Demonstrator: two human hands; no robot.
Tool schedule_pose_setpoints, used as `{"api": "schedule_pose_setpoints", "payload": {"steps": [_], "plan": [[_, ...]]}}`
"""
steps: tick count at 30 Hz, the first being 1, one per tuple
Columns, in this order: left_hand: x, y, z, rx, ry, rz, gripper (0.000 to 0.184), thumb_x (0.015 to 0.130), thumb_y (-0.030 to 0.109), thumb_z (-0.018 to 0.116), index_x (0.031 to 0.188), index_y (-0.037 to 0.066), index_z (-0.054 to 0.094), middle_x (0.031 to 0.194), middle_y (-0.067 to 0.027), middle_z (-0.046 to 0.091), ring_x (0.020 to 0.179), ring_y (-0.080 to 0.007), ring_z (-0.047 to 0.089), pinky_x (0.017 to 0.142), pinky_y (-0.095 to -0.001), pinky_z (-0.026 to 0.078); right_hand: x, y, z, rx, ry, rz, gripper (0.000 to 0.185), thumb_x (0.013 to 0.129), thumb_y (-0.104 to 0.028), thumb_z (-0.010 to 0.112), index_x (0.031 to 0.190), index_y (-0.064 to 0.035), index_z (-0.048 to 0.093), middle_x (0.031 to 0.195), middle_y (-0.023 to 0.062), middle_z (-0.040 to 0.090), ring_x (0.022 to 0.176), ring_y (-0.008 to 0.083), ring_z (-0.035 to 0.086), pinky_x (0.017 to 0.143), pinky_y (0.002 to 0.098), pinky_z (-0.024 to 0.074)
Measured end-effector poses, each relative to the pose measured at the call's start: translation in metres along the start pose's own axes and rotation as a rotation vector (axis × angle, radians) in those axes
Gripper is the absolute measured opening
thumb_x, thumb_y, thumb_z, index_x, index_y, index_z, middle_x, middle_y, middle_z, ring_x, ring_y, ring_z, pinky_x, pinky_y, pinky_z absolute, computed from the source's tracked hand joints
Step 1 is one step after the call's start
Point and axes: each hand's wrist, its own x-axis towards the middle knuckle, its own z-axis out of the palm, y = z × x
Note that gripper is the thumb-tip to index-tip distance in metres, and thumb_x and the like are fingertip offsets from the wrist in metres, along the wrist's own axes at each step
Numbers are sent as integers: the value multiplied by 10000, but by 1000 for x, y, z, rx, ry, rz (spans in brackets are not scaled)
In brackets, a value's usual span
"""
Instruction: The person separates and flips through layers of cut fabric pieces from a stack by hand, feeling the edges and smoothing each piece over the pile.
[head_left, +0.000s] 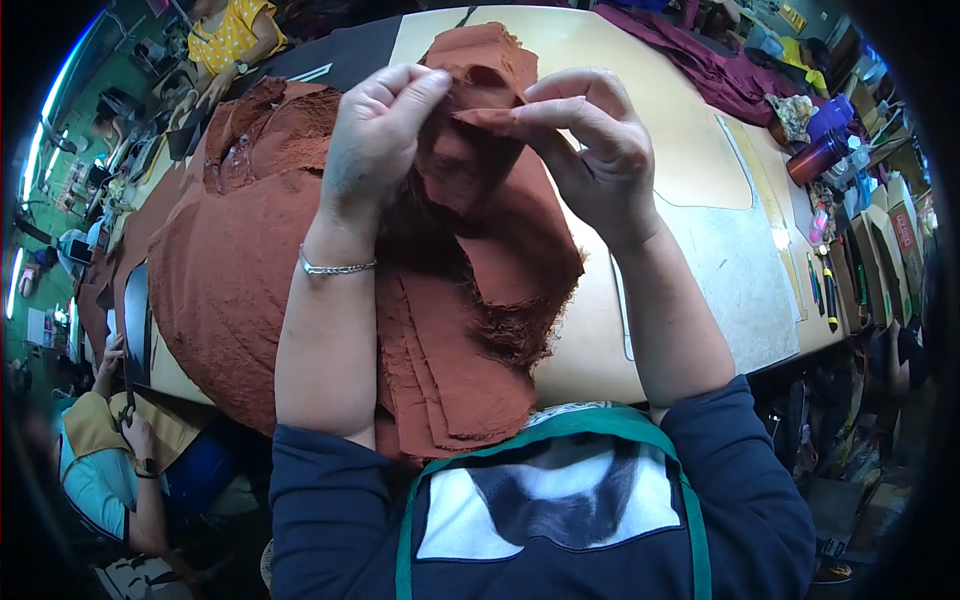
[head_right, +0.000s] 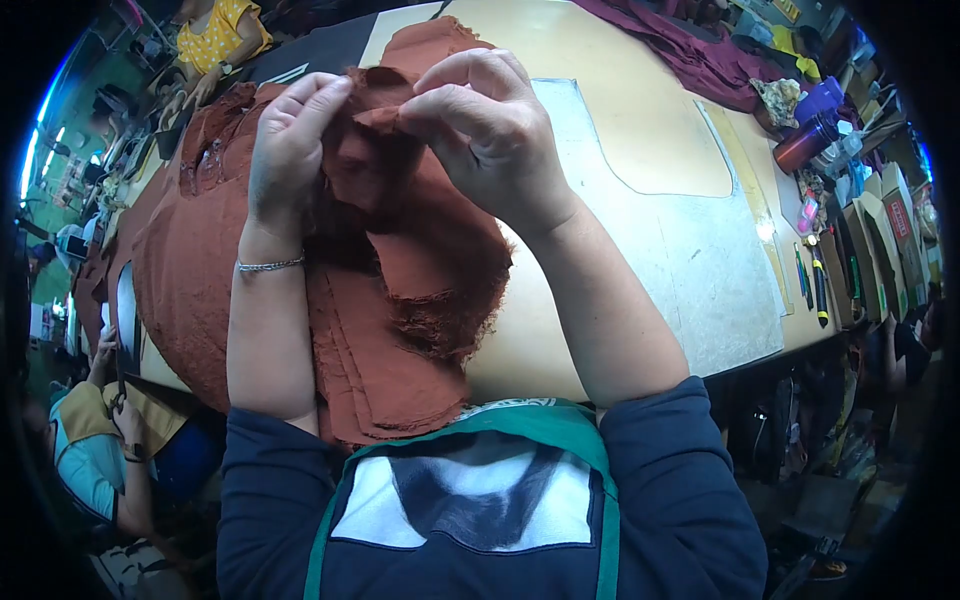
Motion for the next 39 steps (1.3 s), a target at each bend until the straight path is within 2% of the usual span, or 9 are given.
{"api": "schedule_pose_setpoints", "payload": {"steps": [4, 8, 10, 16, 21, 26, 30, 33, 39], "plan": [[7, 7, -11, 143, 500, 23, 204, 897, 136, 453, 999, -4, 562, 978, -57, 581, 836, -112, 559, 790, -232, 428, 2, -13, -17, 175, -128, -29, 136, 679, -31, 671, 767, -97, 591, 882, 23, 604, 882, 233, 536, 733, 321, 441], [11, 18, -37, 10, 750, -17, 249, 914, 250, 442, 860, 42, 566, 843, -50, 585, 762, -73, 544, 668, -229, 447, -15, -12, -29, 465, -257, 136, 132, 745, -14, 625, 836, -60, 541, 922, 48, 586, 962, 226, 530, 817, 331, 437], [13, 23, -46, -387, 721, 77, 223, 911, 239, 460, 858, 48, 563, 754, -20, 565, 683, -64, 537, 612, -214, 442, -25, -10, -32, 588, -267, 210, 170, 767, -29, 619, 902, -45, 517, 978, 70, 559, 996, 226, 526, 871, 343, 426], [8, 13, -21, 74, 309, 209, 202, 916, 229, 465, 860, 58, 556, 688, 43, 539, 617, -17, 487, 556, -156, 400, 9, -16, 6, 86, -132, 61, 691, 646, -262, 755, 1222, -94, 411, 1112, 140, 503, 1075, 297, 443, 920, 384, 370], [-2, 16, 6, -15, 116, 250, 181, 917, 192, 471, 877, 30, 540, 746, 24, 566, 648, -6, 483, 572, -150, 402, 32, 5, 22, 104, -169, -31, 686, 607, -290, 778, 1173, -90, 445, 1022, 131, 514, 919, 286, 501, 844, 361, 399], [-3, 19, 5, -31, 81, 216, 171, 918, 185, 466, 879, 36, 540, 742, 26, 561, 645, -3, 475, 563, -147, 394, 34, -7, 27, 309, 111, 221, 314, 657, -209, 751, 893, -73, 595, 813, 76, 557, 880, 222, 523, 782, 341, 427], [-1, 14, 0, 65, 102, 262, 186, 924, 195, 453, 856, 48, 544, 723, 38, 544, 611, 3, 452, 531, -143, 373, 32, -5, 19, 247, -88, 270, 159, 704, -131, 712, 791, -52, 606, 781, 48, 569, 772, 179, 538, 678, 295, 451], [8, 17, -36, 333, 459, 222, 230, 930, 231, 430, 857, 51, 554, 701, 30, 535, 584, -18, 469, 530, -161, 388, 24, -5, 9, 333, -93, 97, 113, 700, 15, 652, 777, -35, 586, 743, 42, 563, 745, 167, 536, 660, 270, 433], [8, 13, -77, -605, 761, -13, 240, 904, 236, 457, 964, 27, 558, 842, -66, 592, 743, -210, 591, 665, -301, 491, -27, -14, -49, 431, -602, 237, 149, 618, -47, 720, 710, -68, 604, 684, 5, 539, 761, 188, 496, 681, 297, 419]]}}
